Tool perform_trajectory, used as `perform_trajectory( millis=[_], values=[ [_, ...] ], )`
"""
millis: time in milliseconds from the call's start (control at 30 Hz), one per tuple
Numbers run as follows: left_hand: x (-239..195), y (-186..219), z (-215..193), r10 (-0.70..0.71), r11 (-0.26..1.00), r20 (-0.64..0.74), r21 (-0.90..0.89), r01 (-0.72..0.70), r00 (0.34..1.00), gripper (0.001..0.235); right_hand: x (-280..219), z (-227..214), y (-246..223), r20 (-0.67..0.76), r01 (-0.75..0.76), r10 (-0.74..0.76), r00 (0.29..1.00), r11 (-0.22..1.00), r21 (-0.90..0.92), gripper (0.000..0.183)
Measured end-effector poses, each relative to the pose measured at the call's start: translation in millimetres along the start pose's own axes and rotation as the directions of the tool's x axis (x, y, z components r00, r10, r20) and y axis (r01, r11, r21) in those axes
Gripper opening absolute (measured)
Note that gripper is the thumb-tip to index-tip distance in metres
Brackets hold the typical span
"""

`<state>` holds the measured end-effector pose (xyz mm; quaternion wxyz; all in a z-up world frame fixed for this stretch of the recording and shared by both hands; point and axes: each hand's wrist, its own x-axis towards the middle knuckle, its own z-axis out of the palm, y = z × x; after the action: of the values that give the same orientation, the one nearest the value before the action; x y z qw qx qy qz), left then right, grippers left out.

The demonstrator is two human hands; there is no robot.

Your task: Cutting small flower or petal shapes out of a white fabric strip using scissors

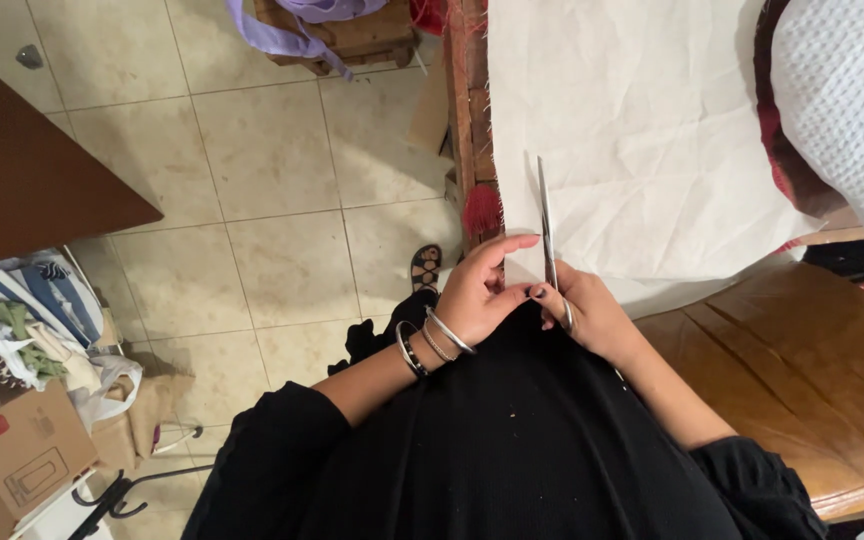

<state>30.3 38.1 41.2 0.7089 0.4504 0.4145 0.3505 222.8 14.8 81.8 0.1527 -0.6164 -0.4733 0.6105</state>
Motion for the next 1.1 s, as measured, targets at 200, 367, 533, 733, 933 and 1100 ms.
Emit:
perform_trajectory(
  millis=[200, 367, 533, 733, 933, 1100],
  values=[
    [24, 15, -7, 0.04, 0.999, -0.026, 0.009, -0.04, 0.999, 0.047, -5, 1, 17, -0.031, 0.007, -0.006, 1.0, 0.999, 0.034, 0.035],
    [71, 30, -14, 0.148, 0.972, -0.074, 0.194, -0.132, 0.986, 0.028, -7, -5, 27, -0.022, 0.026, -0.025, 0.999, 0.998, 0.061, 0.031],
    [80, 26, -7, 0.146, 0.965, -0.157, 0.239, -0.106, 0.977, 0.037, 3, -17, 15, 0.037, 0.03, -0.033, 0.999, 0.997, 0.077, 0.036],
    [82, 25, -3, 0.088, 0.983, -0.178, 0.175, -0.057, 0.98, 0.039, 20, -26, 13, 0.087, 0.03, -0.034, 0.996, 0.999, 0.042, 0.043],
    [80, 24, 2, 0.065, 0.994, -0.201, 0.098, -0.046, 0.977, 0.04, 16, -22, 13, 0.021, 0.033, -0.036, 0.999, 0.991, 0.132, 0.034],
    [78, 26, 3, 0.052, 0.995, -0.207, 0.099, -0.032, 0.977, 0.04, 39, -40, -2, 0.065, 0.032, -0.036, 0.997, 0.997, 0.064, 0.037]
  ],
)
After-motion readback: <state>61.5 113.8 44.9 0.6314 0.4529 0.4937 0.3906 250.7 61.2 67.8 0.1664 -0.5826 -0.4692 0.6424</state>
